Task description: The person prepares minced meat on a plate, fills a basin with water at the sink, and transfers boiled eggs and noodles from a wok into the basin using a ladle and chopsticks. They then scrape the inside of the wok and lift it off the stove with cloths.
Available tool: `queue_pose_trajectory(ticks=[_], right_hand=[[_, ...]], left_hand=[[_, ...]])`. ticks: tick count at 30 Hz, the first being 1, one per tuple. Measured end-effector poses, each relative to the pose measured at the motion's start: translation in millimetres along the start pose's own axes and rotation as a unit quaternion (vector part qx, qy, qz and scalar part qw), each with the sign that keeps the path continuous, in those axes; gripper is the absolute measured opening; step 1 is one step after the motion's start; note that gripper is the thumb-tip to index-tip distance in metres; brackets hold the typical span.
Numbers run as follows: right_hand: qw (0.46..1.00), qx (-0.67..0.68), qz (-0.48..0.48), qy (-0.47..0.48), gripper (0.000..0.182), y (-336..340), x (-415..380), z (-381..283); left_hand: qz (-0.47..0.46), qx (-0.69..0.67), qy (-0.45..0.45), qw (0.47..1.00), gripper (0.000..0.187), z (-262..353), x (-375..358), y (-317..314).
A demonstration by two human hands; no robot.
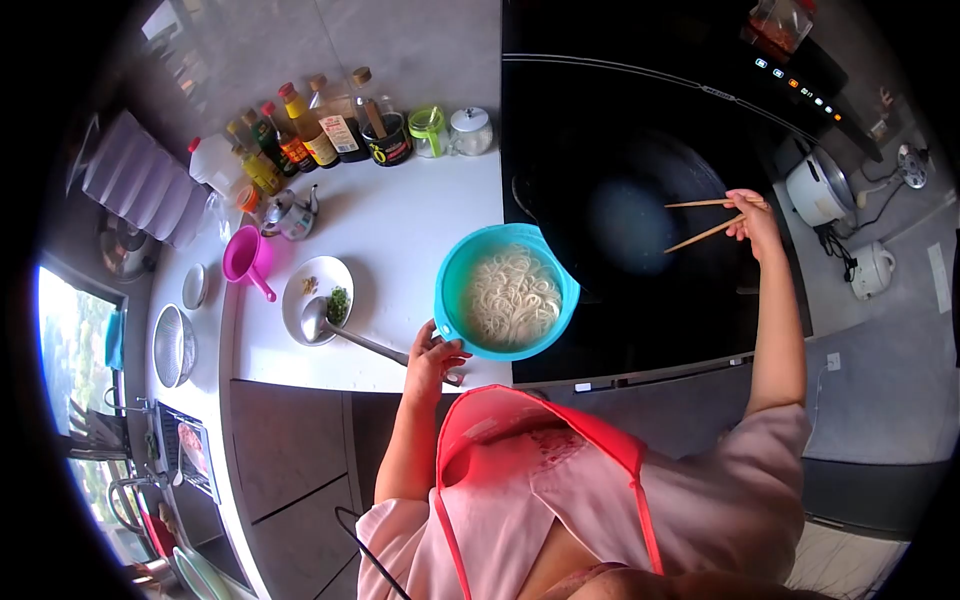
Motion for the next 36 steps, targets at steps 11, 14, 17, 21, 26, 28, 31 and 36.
queue_pose_trajectory(ticks=[11, 14, 17, 21, 26, 28, 31, 36], right_hand=[[0.972, 0.203, -0.107, -0.05, 0.024, -77.1, 28.1, 56.3], [0.965, 0.225, -0.117, -0.068, 0.023, -78.9, 22.8, 53.6], [0.959, 0.246, -0.124, -0.069, 0.023, -84.0, 10.0, 38.9], [0.95, 0.271, -0.148, -0.053, 0.023, -90.0, -12.5, 11.1], [0.927, 0.306, -0.217, -0.03, 0.02, -117.6, -63.6, -28.1], [0.929, 0.273, -0.25, -0.001, 0.021, -138.6, -90.0, -41.7], [0.934, 0.133, -0.318, 0.094, 0.025, -166.7, -121.4, -51.4], [0.957, 0.175, -0.187, 0.138, 0.022, -110.1, -88.1, -66.7]], left_hand=[[0.033, 0.0, 0.01, 0.999, 0.049, 1.7, -4.6, -2.1], [0.044, 0.002, 0.013, 0.999, 0.048, 2.5, -5.8, -2.9], [0.046, 0.004, 0.013, 0.999, 0.048, 1.3, -5.7, -1.9], [0.037, 0.003, 0.013, 0.999, 0.051, -2.0, -3.5, 0.3], [0.039, 0.001, 0.011, 0.999, 0.049, -1.9, -3.3, 0.5], [0.029, 0.003, 0.005, 1.0, 0.048, -2.3, -2.8, -0.4], [0.033, 0.006, 0.014, 0.999, 0.045, -1.4, -5.1, -2.0], [0.015, 0.001, 0.041, 0.999, 0.043, -5.1, -7.7, -4.3]])
Point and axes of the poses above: each hand's wrist, its own x-axis towards the middle knuckle, its own y-axis out of the back of the hand, z = x × y, the point moved 6 cm from there along x, towards the middle knuckle, and after that the axes turned 7 degrees about x, right-handed, at the moved point
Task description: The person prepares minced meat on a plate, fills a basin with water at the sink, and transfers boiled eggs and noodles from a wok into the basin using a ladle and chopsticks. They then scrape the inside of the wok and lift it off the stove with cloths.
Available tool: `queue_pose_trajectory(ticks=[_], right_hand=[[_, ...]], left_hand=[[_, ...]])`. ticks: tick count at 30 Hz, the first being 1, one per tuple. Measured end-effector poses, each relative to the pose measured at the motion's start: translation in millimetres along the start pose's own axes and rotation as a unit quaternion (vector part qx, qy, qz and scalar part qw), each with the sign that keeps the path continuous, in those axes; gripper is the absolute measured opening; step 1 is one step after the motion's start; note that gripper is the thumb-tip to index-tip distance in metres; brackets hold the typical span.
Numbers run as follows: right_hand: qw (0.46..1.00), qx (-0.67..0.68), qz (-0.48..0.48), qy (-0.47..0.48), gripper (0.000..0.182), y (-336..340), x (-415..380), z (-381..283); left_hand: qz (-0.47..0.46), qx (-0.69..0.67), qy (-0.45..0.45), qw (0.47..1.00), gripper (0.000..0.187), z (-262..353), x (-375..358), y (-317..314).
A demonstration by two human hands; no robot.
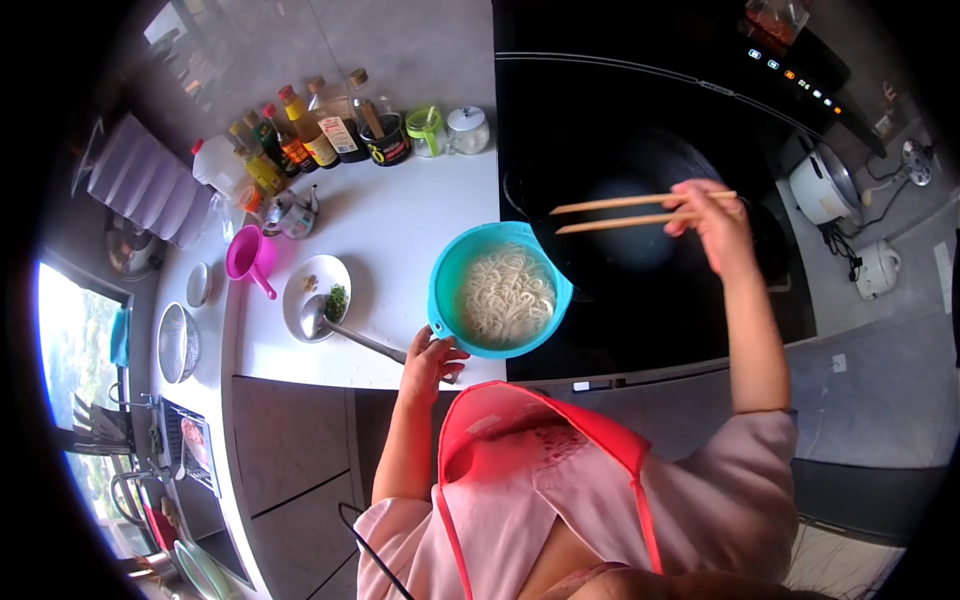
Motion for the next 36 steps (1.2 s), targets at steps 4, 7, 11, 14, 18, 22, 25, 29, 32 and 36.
queue_pose_trajectory(ticks=[4, 7, 11, 14, 18, 22, 25, 29, 32, 36], right_hand=[[0.977, -0.144, 0.139, -0.076, 0.02, 107.3, 18.9, 30.6], [0.963, -0.159, 0.187, -0.108, 0.019, 139.2, 25.9, 48.3], [0.976, -0.025, 0.157, -0.152, 0.021, 136.8, 38.7, 99.3], [0.975, 0.02, 0.162, -0.149, 0.022, 115.9, 42.7, 117.8], [0.972, 0.052, 0.149, -0.172, 0.023, 103.0, 43.1, 123.1], [0.968, 0.106, 0.131, -0.184, 0.023, 89.7, 39.1, 111.9], [0.968, 0.144, 0.101, -0.179, 0.023, 70.2, 33.7, 92.1], [0.976, 0.155, 0.057, -0.139, 0.021, 14.4, 20.6, 51.5], [0.989, 0.126, -0.008, -0.079, 0.021, -48.1, 3.7, 34.8], [0.995, 0.017, -0.094, -0.008, 0.022, -114.4, -20.3, 38.6]], left_hand=[[-0.035, -0.004, 0.064, 0.997, 0.044, -3.7, 0.4, -10.0], [-0.057, -0.008, 0.105, 0.993, 0.047, -3.8, -0.1, -24.3], [-0.027, 0.026, 0.121, 0.992, 0.044, -4.8, 8.6, -28.1], [-0.023, -0.001, 0.099, 0.995, 0.042, -7.6, 16.3, -27.4], [-0.002, -0.002, 0.065, 0.998, 0.039, -5.5, 19.1, -29.6], [0.04, 0.006, 0.066, 0.997, 0.035, -6.6, 20.4, -25.9], [0.049, 0.026, 0.075, 0.996, 0.034, -2.6, 17.1, -24.1], [0.067, -0.018, 0.077, 0.995, 0.034, -8.9, 24.8, -5.1], [0.066, -0.039, 0.059, 0.995, 0.035, -0.4, 28.7, 8.3], [0.073, -0.033, 0.031, 0.996, 0.038, 21.3, 33.8, 27.0]])
Point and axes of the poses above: each hand's wrist, its own x-axis towards the middle knuckle, its own y-axis out of the back of the hand, z = x × y, the point moved 6 cm from there along x, towards the middle knuckle, and after that the axes turned 7 degrees about x, right-handed, at the moved point
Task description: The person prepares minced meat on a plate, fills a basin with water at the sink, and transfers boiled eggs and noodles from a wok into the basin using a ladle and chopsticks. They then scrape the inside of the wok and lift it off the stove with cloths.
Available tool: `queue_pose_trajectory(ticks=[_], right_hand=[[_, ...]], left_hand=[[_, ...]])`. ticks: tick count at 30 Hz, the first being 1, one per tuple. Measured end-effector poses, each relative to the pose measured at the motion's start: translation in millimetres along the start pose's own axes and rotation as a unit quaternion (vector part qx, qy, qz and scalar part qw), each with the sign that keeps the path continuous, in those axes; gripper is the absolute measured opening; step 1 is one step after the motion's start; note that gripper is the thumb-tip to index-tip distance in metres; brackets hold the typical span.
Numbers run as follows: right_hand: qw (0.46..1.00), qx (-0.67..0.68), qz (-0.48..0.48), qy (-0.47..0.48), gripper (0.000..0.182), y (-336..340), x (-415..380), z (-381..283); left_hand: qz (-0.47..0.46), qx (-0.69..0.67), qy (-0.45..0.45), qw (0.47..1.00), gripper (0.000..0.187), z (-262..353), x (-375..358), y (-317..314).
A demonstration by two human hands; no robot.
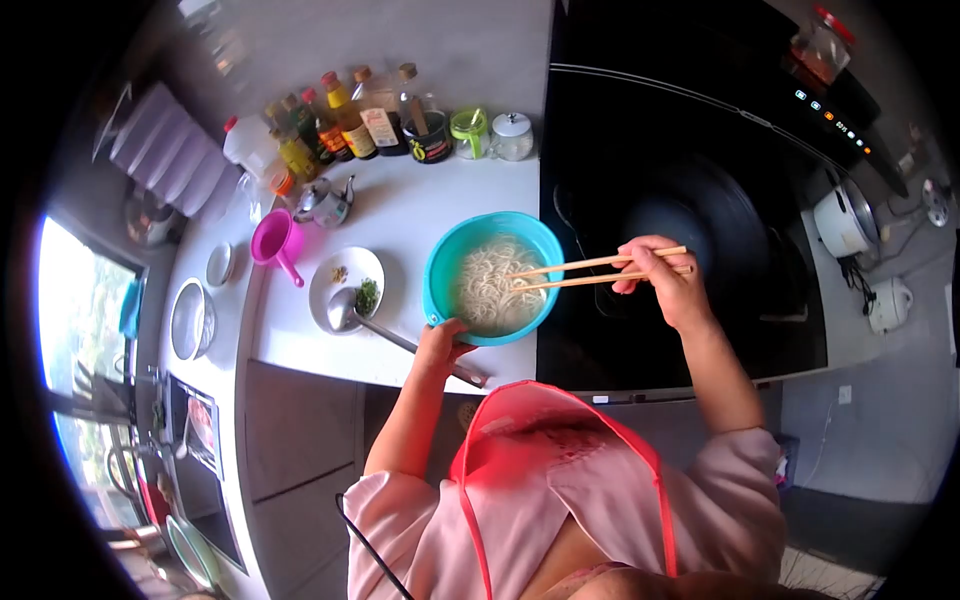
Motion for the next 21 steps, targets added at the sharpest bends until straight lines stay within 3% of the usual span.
queue_pose_trajectory(ticks=[1, 3, 5, 7, 11, 21], right_hand=[[1.0, -0.003, 0.012, 0.005, 0.022, 3.5, 1.1, -6.3], [0.986, 0.039, 0.158, 0.024, 0.022, 45.1, 5.2, -26.7], [0.97, 0.019, 0.243, 0.018, 0.021, 106.3, 2.7, -28.2], [0.955, -0.009, 0.288, -0.067, 0.021, 158.6, -12.2, -9.0], [0.934, 0.021, 0.311, -0.172, 0.021, 176.3, -31.6, 36.7], [0.925, 0.066, 0.346, -0.138, 0.021, 159.0, -48.8, 33.3]], left_hand=[[-0.011, 0.008, 0.0, 1.0, 0.038, 5.2, 2.8, 4.7], [-0.023, 0.005, -0.024, 0.999, 0.041, 14.0, 10.1, 18.8], [-0.046, 0.001, -0.033, 0.998, 0.044, 17.0, 20.8, 30.7], [-0.053, -0.002, -0.037, 0.998, 0.045, 19.8, 30.4, 40.6], [-0.044, 0.008, -0.031, 0.999, 0.047, 24.2, 50.1, 58.7], [-0.038, -0.044, -0.068, 0.996, 0.048, 54.5, 59.4, 61.8]])
Point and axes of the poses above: each hand's wrist, its own x-axis towards the middle knuckle, its own y-axis out of the back of the hand, z = x × y, the point moved 6 cm from there along x, towards the middle knuckle, and after that the axes turned 7 degrees about x, right-handed, at the moved point
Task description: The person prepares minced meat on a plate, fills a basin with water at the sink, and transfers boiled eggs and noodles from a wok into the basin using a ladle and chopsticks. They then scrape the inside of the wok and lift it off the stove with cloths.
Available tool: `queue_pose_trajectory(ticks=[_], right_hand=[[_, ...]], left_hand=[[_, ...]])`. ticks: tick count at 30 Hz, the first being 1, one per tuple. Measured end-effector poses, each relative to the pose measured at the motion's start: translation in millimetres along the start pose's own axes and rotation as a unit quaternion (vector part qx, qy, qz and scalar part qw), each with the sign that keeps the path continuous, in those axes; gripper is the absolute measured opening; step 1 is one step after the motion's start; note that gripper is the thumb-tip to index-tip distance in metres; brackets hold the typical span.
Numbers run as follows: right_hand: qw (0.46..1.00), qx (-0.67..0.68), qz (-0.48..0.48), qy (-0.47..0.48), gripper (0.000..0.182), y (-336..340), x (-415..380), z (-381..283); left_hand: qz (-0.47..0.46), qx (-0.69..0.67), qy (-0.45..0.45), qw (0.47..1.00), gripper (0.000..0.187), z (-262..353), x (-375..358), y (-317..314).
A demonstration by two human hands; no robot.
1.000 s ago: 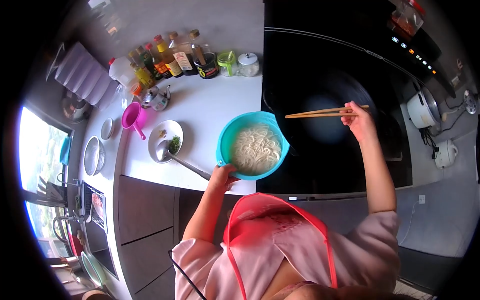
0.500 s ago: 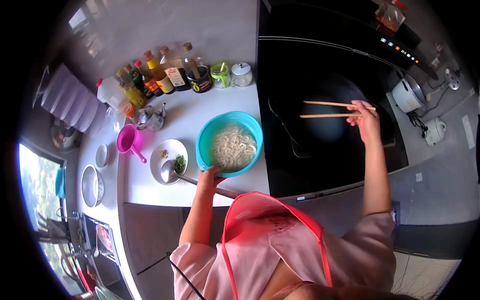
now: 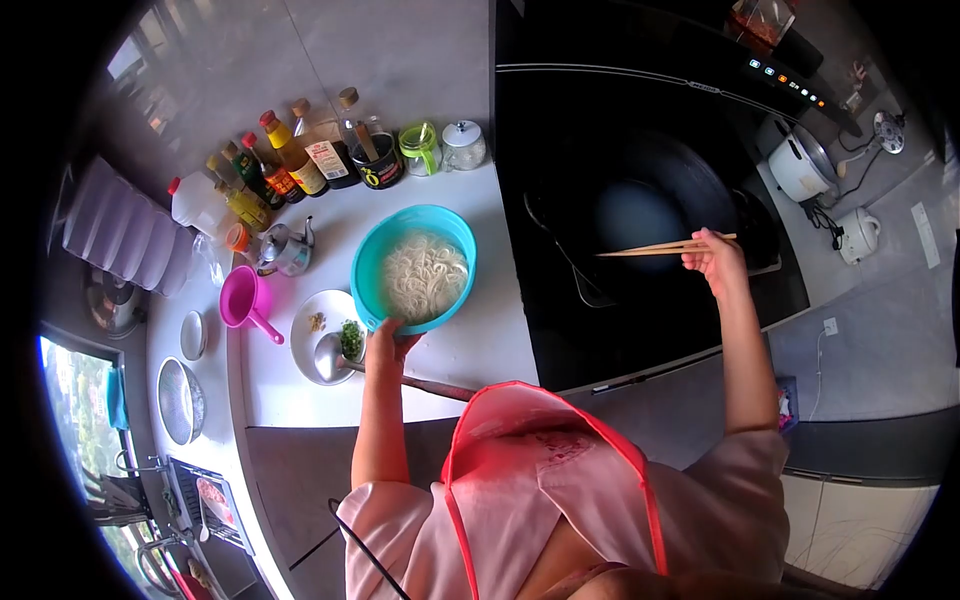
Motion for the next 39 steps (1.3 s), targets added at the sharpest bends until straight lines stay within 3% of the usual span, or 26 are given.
queue_pose_trajectory(ticks=[5, 6, 8, 10, 14, 18, 22, 24, 29, 31, 32, 34, 36, 38, 39], right_hand=[[0.997, 0.061, -0.036, -0.01, 0.021, -25.8, -23.3, -18.1], [0.996, 0.071, -0.057, 0.008, 0.021, -38.0, -29.7, -22.6], [0.992, 0.086, -0.095, 0.016, 0.021, -76.1, -42.7, -20.3], [0.985, 0.061, -0.14, 0.085, 0.021, -121.9, -61.4, -19.7], [0.964, -0.03, -0.251, 0.082, 0.023, -217.2, -71.6, 46.8], [0.924, -0.138, -0.325, 0.148, 0.02, -287.5, -69.7, 117.8], [0.899, -0.161, -0.324, 0.245, 0.019, -320.3, -71.3, 145.9], [0.926, -0.112, -0.26, 0.249, 0.019, -316.3, -66.0, 149.1], [0.934, -0.075, -0.221, 0.271, 0.016, -312.3, -76.9, 144.9], [0.864, -0.219, -0.226, 0.393, 0.019, -318.0, -91.4, 135.0], [0.862, -0.219, -0.233, 0.393, 0.019, -319.5, -92.6, 132.7], [0.892, -0.267, -0.24, 0.275, 0.021, -322.0, -85.4, 138.9], [0.954, -0.137, -0.221, 0.148, 0.027, -318.7, -61.9, 145.9], [0.967, -0.029, -0.247, 0.045, 0.028, -319.7, -50.7, 147.9], [0.964, -0.031, -0.262, 0.042, 0.028, -320.7, -48.2, 149.8]], left_hand=[[0.01, -0.045, -0.003, 0.999, 0.046, -1.7, -2.6, 2.6], [0.014, -0.047, -0.006, 0.999, 0.046, -5.6, 0.0, 5.3], [0.017, -0.015, 0.073, 0.997, 0.049, -23.0, 2.7, 19.1], [-0.01, -0.033, 0.059, 0.998, 0.051, -20.5, -7.0, 10.4], [-0.028, -0.037, 0.043, 0.998, 0.048, -21.5, -22.8, 2.0], [-0.049, -0.005, 0.054, 0.997, 0.054, -23.9, -45.3, 0.6], [-0.165, 0.012, 0.067, 0.984, 0.045, -22.7, -77.1, 12.3], [-0.164, 0.082, 0.084, 0.979, 0.041, -11.0, -96.3, 22.1], [-0.177, 0.067, 0.09, 0.978, 0.036, -18.6, -117.3, 61.7], [-0.165, 0.062, 0.089, 0.98, 0.038, -19.3, -124.9, 71.8], [-0.158, 0.062, 0.091, 0.981, 0.04, -21.1, -129.3, 75.4], [-0.149, 0.048, 0.083, 0.984, 0.04, -22.7, -137.0, 79.4], [-0.119, 0.044, 0.069, 0.99, 0.04, -24.0, -146.7, 81.2], [-0.09, 0.016, 0.052, 0.994, 0.039, -28.7, -158.1, 84.7], [-0.068, -0.005, 0.039, 0.997, 0.039, -29.6, -165.1, 87.7]])
Point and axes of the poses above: each hand's wrist, its own x-axis towards the middle knuckle, its own y-axis out of the back of the hand, z = x × y, the point moved 6 cm from there along x, towards the middle knuckle, and after that the axes turned 7 degrees about x, right-handed, at the moved point
